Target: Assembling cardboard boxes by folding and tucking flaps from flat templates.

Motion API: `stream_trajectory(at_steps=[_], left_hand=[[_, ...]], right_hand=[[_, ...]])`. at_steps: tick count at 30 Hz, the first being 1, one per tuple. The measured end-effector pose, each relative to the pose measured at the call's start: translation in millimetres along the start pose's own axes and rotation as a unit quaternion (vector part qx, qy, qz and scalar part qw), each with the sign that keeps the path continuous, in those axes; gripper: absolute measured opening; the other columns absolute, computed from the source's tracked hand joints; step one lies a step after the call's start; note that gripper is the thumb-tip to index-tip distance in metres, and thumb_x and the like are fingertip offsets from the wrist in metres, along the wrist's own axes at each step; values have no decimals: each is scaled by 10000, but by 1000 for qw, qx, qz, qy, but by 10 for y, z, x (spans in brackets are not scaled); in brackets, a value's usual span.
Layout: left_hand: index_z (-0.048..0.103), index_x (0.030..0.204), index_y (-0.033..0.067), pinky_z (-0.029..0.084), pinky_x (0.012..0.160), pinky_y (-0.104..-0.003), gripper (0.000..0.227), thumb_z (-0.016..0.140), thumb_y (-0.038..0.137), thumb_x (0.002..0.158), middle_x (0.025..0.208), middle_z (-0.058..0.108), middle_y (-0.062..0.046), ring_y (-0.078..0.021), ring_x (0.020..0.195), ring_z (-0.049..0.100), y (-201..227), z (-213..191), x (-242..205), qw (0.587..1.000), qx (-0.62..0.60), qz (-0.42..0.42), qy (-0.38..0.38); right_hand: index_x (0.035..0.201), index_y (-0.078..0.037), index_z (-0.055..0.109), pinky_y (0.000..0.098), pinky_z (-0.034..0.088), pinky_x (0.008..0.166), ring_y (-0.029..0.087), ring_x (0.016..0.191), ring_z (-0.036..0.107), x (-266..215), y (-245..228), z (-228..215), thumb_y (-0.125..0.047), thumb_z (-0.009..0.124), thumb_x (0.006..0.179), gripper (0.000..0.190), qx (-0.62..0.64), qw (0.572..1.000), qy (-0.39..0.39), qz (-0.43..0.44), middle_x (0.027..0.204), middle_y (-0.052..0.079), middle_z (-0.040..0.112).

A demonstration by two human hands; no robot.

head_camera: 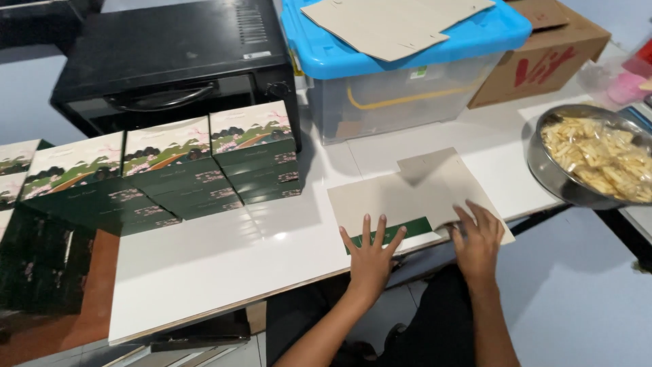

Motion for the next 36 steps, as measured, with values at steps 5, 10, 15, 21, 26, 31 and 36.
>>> stream_trajectory(at_steps=[5, 10, 15, 21, 26, 31, 36], left_hand=[[267, 1597, 362, -22, 1036, -901, 799, 705, 264, 935, 1685, 220, -160, -468, 1543, 117, 53, 69, -33, 987, -71, -10, -146], [352, 1578, 337, 51, 999, -916, 827, 772, 294, 867, 1658, 278, -176, -485, 1519, 173, 11, 123, -19, 999, -21, -1, -34], [339, 1587, 344, 55, 989, -918, 871, 782, 289, 840, 1666, 263, -179, -492, 1524, 156, 16, 167, -15, 1000, -8, 10, -2], [286, 1606, 360, 25, 989, -916, 874, 751, 306, 868, 1687, 211, -168, -485, 1539, 107, 36, 158, -11, 999, -11, 0, -37], [277, 1606, 351, 21, 989, -919, 850, 729, 318, 887, 1691, 194, -169, -493, 1539, 92, 33, 106, 9, 998, -15, -3, -56], [448, 1525, 248, -35, 993, -910, 601, 563, 490, 987, 1702, 176, -173, -452, 1565, 25, 55, 61, 107, 992, -98, -11, -83], [575, 1321, 169, 5, 1112, -839, 414, 476, 465, 1049, 1607, 413, -126, -333, 1561, 200, 49, 198, 605, 991, -116, 67, -31]], right_hand=[[1406, -103, 619, 599, 363, 1094, 411, 1309, 443, -7, -194, 33, -120, 866, 801, 654, -15, 990, 138, 11, 1430, 160, 471], [1116, -72, 766, 482, 510, 1041, 334, 1152, 690, -168, -185, 509, -262, 738, 974, 238, 93, 995, 25, 25, 1134, 137, 751], [1453, -205, 597, 591, 229, 1215, 312, 1457, 421, -293, -444, 326, -473, 528, 1044, 494, 76, 991, -94, 52, 1521, 87, 536], [1514, -195, 535, 639, 142, 1223, 341, 1502, 348, -275, -309, 293, -564, 435, 1052, 600, 22, 990, -117, 69, 1561, 120, 491], [1510, -277, 539, 606, 184, 1227, 323, 1510, 328, -262, -363, 296, -566, 555, 992, 593, 56, 986, -155, 20, 1594, 48, 458], [1528, -319, 516, 660, 104, 1227, 321, 1527, 295, -183, -70, 275, -539, 438, 1066, 518, -10, 983, -161, 88, 1612, 55, 434], [1527, -233, 520, 644, 145, 1223, 385, 1507, 309, -87, -183, 229, -567, 456, 1057, 581, 15, 981, -161, 111, 1581, 145, 450]])
Point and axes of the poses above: each hand's wrist, its own x-axis towards the middle knuckle, its own z-axis out of the palm, y = z × x, the point moved 7 cm from there along x, towards the middle knuckle
